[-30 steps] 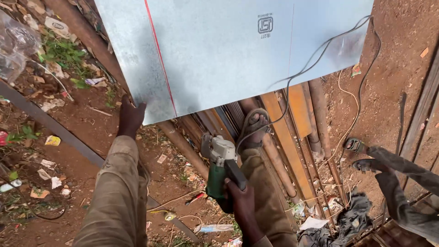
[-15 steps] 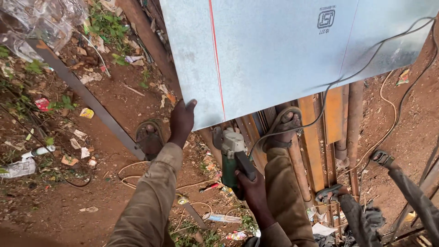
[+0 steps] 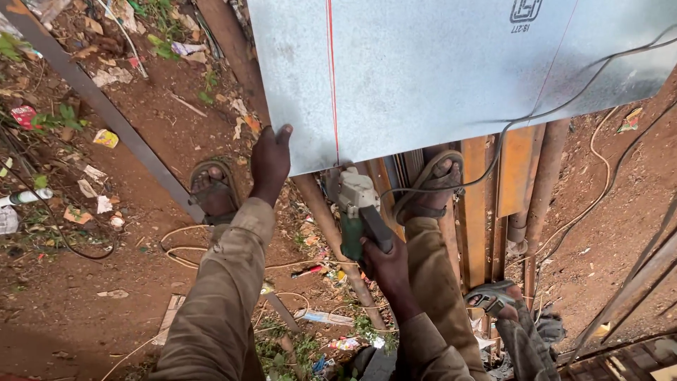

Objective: The recorder uses a nibbler or sheet metal shears tool to cut along marked red lines on a large rectangular metal sheet laid out on the ground in a metalwork shop or outdoor repair area.

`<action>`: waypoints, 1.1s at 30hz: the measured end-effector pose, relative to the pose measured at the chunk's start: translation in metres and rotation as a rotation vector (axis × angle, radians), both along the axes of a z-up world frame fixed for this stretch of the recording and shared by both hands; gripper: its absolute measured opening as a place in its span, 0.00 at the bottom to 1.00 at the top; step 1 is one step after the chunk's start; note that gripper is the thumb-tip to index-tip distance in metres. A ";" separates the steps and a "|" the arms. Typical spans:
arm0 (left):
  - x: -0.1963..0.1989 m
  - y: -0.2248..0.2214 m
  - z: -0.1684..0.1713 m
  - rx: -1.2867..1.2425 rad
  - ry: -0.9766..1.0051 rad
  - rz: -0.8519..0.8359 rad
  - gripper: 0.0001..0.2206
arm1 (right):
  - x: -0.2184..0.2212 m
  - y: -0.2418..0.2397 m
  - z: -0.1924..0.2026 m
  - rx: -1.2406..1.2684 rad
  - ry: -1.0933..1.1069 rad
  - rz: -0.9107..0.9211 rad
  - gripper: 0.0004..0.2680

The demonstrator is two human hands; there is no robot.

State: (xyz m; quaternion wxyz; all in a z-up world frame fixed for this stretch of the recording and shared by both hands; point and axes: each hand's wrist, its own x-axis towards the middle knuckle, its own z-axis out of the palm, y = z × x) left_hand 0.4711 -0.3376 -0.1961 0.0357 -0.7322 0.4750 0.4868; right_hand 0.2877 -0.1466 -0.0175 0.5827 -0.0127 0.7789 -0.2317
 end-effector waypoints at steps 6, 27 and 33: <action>-0.005 -0.005 0.007 0.042 -0.076 -0.053 0.22 | -0.004 -0.004 0.007 -0.032 -0.013 -0.072 0.06; -0.014 -0.020 0.030 0.209 -0.129 -0.072 0.23 | -0.010 0.002 0.011 -0.115 -0.042 -0.056 0.04; -0.014 -0.021 0.031 0.198 -0.141 -0.091 0.23 | -0.009 0.001 0.014 -0.118 -0.023 -0.007 0.04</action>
